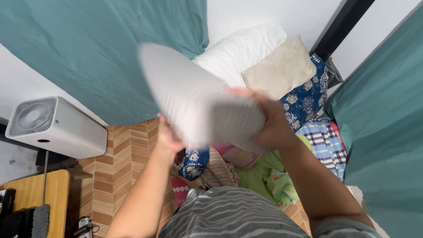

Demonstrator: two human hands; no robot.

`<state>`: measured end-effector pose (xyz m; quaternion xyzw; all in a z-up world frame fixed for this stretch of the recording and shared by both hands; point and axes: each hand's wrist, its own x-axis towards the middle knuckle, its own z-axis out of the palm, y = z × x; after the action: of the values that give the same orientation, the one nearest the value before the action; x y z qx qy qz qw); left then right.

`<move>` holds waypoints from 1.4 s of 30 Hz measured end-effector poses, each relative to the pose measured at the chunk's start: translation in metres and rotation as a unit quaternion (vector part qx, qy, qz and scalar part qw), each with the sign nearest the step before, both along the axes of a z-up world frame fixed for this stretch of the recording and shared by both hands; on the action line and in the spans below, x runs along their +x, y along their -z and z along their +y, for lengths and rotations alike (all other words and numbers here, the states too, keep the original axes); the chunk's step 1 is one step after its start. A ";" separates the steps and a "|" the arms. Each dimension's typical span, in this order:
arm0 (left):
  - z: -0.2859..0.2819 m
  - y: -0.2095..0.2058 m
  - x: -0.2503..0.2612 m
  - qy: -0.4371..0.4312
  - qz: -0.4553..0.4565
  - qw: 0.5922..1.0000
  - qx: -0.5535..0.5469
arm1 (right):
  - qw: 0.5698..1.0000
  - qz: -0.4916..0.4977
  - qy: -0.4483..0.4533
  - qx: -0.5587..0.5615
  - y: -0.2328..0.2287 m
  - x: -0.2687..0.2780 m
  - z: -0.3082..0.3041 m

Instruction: The person removes a pillow from a green patterned pillowcase and then inserts it into a gray textured pillowcase. They adjust the pillow inside the new case and zip it closed. The person then places the finished pillow on a stack of bedding.

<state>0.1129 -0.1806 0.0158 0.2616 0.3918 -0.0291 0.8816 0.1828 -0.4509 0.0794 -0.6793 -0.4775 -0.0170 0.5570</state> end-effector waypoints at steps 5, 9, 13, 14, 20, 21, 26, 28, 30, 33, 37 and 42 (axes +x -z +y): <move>0.004 -0.011 0.015 0.015 -0.281 0.959 -0.017 | 0.938 -0.285 -0.035 -0.192 0.024 -0.039 0.020; 0.011 -0.010 0.017 0.016 -0.328 0.944 0.002 | 0.940 -0.206 -0.080 -0.258 0.018 -0.042 -0.001; 0.001 -0.011 0.014 0.032 -0.344 0.938 0.012 | 0.986 0.120 0.004 -0.117 0.001 -0.007 -0.036; -0.003 -0.012 0.012 0.037 -0.347 0.937 0.013 | 0.990 0.088 0.052 -0.099 0.001 0.007 -0.030; -0.029 -0.016 0.012 0.082 -0.358 0.930 0.015 | 0.953 -0.173 0.192 -0.160 0.042 0.023 0.092; -0.031 -0.015 0.010 0.080 -0.363 0.928 0.017 | 0.945 -0.198 0.186 -0.183 0.051 0.020 0.097; -0.026 -0.011 0.000 0.100 -0.356 0.928 0.042 | 0.980 -0.133 0.089 -0.119 0.096 0.082 0.051; -0.027 -0.011 -0.009 0.119 -0.349 0.928 0.058 | 0.971 0.210 0.109 -0.027 0.116 0.112 0.034; -0.025 -0.012 -0.011 0.137 -0.347 0.924 0.080 | 0.834 0.545 0.059 0.066 0.137 0.130 0.021; 0.000 -0.015 0.002 0.142 -0.346 0.916 0.143 | 0.750 0.648 -0.020 0.127 0.163 0.131 -0.001; 0.055 -0.010 0.007 0.032 -0.275 0.934 0.224 | 0.829 0.539 0.043 0.141 0.143 0.119 0.000; 0.069 0.011 0.003 0.079 -0.112 0.932 0.336 | 0.932 0.327 0.100 0.121 0.110 0.087 0.036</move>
<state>0.1158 -0.1111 0.0052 0.5744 0.2557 0.0640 0.7750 0.2697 -0.4151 -0.0308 -0.6188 -0.1932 0.0926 0.7558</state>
